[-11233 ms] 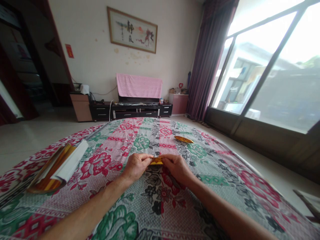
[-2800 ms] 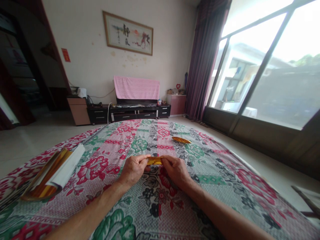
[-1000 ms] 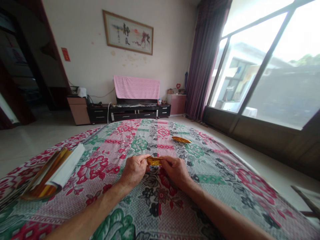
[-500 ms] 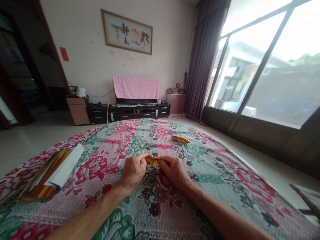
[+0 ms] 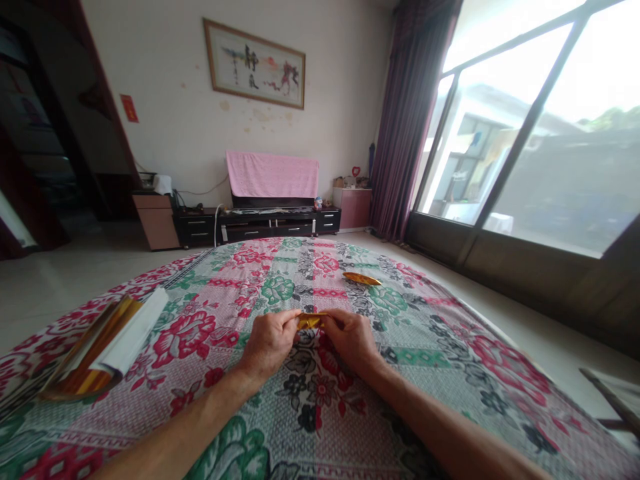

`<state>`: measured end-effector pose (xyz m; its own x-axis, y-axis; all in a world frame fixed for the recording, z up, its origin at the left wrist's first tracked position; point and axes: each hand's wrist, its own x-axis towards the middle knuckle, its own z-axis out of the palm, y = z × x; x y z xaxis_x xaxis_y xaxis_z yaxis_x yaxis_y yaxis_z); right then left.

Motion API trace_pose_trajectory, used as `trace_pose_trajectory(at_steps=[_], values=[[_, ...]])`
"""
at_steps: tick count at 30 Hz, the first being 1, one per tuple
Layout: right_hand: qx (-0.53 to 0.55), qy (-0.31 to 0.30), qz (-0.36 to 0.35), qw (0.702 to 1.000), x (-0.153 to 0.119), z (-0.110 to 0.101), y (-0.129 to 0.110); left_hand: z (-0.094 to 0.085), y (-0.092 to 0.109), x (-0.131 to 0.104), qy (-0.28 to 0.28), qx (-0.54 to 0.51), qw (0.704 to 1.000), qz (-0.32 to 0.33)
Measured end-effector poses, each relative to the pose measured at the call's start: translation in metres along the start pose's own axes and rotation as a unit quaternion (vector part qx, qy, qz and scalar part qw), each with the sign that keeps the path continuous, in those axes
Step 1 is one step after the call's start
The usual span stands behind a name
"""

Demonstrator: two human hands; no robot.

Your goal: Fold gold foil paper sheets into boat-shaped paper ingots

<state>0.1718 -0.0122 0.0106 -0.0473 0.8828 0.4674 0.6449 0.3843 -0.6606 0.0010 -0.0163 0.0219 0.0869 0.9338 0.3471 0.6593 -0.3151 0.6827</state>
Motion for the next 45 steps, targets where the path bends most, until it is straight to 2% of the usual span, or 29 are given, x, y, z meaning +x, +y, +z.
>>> trace_pose_trajectory(at_steps=[7, 13, 17, 24, 30, 36, 39, 45], values=[[-0.003, -0.031, -0.029, 0.999, -0.0048, 0.003, -0.0025, -0.002, 0.0018, 0.0001, 0.025, 0.053, 0.998, 0.004], [-0.026, 0.028, 0.016, 0.999, -0.0028, 0.0035, -0.0029, 0.0028, 0.0048, -0.0048, 0.03, 0.056, 0.997, 0.035], [-0.035, 0.037, 0.029, 0.998, -0.0017, 0.0032, -0.0029, 0.0042, 0.0042, -0.0055, 0.025, 0.049, 0.998, 0.044], [0.002, -0.024, -0.019, 1.0, -0.0037, 0.0038, -0.0045, 0.0006, -0.0009, -0.0015, 0.041, 0.084, 0.995, 0.028], [0.005, 0.017, 0.009, 1.0, -0.0024, 0.0048, -0.0005, 0.004, 0.0009, -0.0046, 0.046, 0.045, 0.997, 0.044], [0.031, -0.001, -0.008, 0.999, -0.0021, 0.003, -0.0038, 0.0037, -0.0006, -0.0033, 0.069, 0.018, 0.997, 0.023], [0.039, 0.0, -0.006, 0.999, -0.0021, 0.0029, -0.0029, 0.0026, -0.0012, -0.0037, 0.066, 0.012, 0.997, 0.028], [0.022, 0.039, -0.008, 0.999, -0.0016, 0.0033, -0.0008, 0.002, -0.0023, -0.005, 0.051, -0.022, 0.997, 0.057]])
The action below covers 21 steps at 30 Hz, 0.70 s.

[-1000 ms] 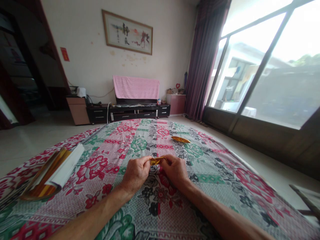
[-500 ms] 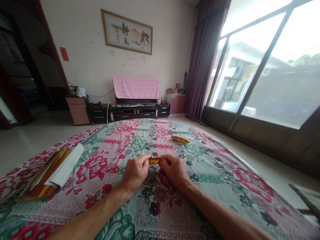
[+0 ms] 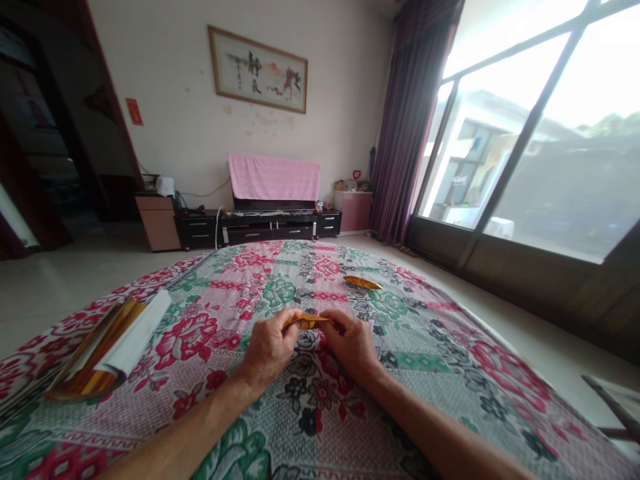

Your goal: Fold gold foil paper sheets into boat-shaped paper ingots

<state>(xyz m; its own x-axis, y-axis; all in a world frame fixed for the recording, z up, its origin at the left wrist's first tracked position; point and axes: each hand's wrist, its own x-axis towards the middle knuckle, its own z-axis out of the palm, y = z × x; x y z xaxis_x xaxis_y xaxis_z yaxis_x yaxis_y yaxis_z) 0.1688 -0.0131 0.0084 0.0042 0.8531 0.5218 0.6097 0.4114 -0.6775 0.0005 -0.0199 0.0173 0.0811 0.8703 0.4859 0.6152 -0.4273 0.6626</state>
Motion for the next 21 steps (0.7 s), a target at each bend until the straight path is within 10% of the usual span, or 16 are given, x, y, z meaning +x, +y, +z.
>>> trace_pose_trajectory(at_steps=[21], values=[[0.025, -0.016, 0.012, 0.999, -0.0015, 0.0008, -0.0023, 0.0014, -0.0006, 0.0014, -0.017, -0.06, 0.995, -0.075]])
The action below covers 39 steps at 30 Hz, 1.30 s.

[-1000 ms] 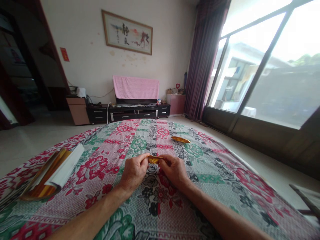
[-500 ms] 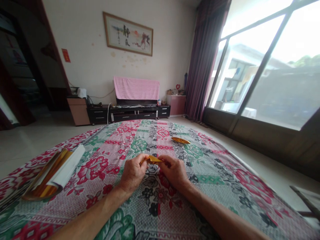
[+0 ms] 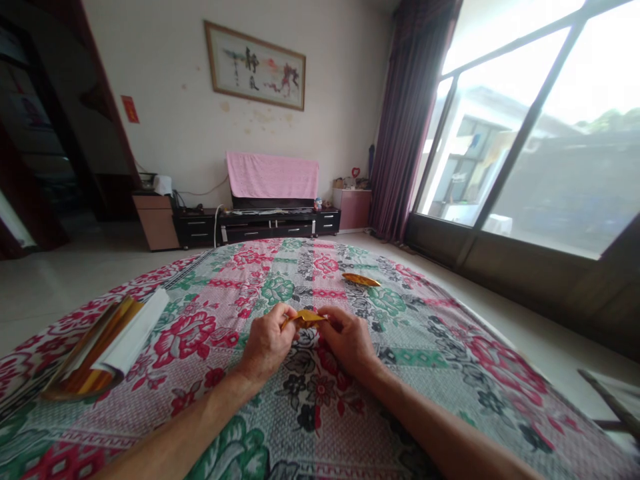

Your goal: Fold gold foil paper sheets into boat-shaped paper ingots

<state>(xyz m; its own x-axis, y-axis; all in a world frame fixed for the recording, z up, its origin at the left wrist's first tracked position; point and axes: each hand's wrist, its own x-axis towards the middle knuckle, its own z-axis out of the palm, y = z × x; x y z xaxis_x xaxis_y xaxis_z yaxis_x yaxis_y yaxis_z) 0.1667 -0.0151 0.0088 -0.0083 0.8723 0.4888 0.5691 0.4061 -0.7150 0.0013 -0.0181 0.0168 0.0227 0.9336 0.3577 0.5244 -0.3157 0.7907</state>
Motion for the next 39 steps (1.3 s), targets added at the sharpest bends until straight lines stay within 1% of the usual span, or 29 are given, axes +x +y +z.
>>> trace_pose_trajectory(at_steps=[3, 7, 10, 14, 21, 26, 33, 39], values=[[0.0, -0.008, -0.002, 1.0, 0.0, -0.001, 0.0, 0.0, -0.001, 0.0, -0.003, 0.0, 1.0, -0.007], [0.008, -0.033, 0.0, 0.999, 0.0, -0.002, -0.004, -0.001, -0.002, 0.001, 0.013, 0.024, 1.0, -0.005], [0.001, -0.032, 0.011, 0.999, 0.0, -0.003, -0.007, -0.002, -0.005, 0.004, 0.028, 0.044, 0.999, 0.0], [-0.021, -0.034, -0.007, 0.999, 0.001, -0.004, -0.006, -0.003, -0.009, 0.005, 0.035, 0.06, 0.998, 0.001], [-0.032, -0.041, -0.017, 0.999, 0.001, -0.004, -0.004, -0.004, -0.003, 0.003, 0.025, 0.062, 0.998, 0.004], [-0.036, -0.066, -0.042, 0.996, 0.001, -0.004, -0.003, -0.004, -0.002, 0.003, 0.041, 0.111, 0.993, 0.018], [-0.025, -0.049, -0.019, 0.998, 0.0, -0.002, -0.001, -0.003, 0.003, 0.001, 0.051, 0.155, 0.986, 0.025], [-0.035, -0.06, -0.041, 0.997, 0.0, -0.004, -0.004, -0.004, 0.003, 0.002, 0.052, 0.159, 0.985, 0.029]])
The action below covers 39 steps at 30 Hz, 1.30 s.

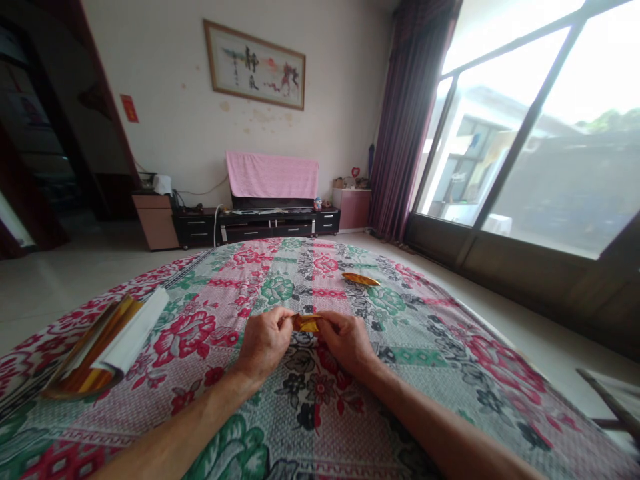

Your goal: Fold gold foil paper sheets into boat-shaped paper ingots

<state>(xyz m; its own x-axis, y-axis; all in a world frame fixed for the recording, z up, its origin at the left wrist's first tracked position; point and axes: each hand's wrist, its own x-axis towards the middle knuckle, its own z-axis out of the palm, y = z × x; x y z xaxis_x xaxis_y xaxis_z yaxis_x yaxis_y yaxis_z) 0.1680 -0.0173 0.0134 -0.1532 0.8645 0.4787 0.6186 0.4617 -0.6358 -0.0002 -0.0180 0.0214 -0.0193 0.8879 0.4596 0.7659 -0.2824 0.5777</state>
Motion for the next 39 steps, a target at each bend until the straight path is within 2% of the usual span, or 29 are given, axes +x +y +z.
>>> trace_pose_trajectory(at_steps=[6, 16, 27, 33, 39], values=[[-0.002, 0.026, 0.035, 0.999, 0.001, 0.002, -0.001, 0.001, 0.0, 0.0, 0.008, 0.011, 1.0, 0.005], [0.002, 0.029, 0.035, 0.999, 0.001, 0.002, 0.0, 0.002, -0.004, 0.001, 0.008, -0.021, 1.0, -0.008], [0.031, 0.051, 0.059, 0.996, 0.001, 0.003, 0.001, 0.006, -0.011, 0.004, -0.022, -0.125, 0.992, -0.025], [0.017, 0.063, 0.048, 0.997, 0.001, 0.003, 0.0, 0.008, -0.011, 0.003, -0.042, -0.184, 0.982, -0.03], [-0.006, 0.056, 0.036, 0.998, 0.001, 0.002, 0.0, 0.006, -0.008, 0.001, -0.023, -0.14, 0.989, -0.042]])
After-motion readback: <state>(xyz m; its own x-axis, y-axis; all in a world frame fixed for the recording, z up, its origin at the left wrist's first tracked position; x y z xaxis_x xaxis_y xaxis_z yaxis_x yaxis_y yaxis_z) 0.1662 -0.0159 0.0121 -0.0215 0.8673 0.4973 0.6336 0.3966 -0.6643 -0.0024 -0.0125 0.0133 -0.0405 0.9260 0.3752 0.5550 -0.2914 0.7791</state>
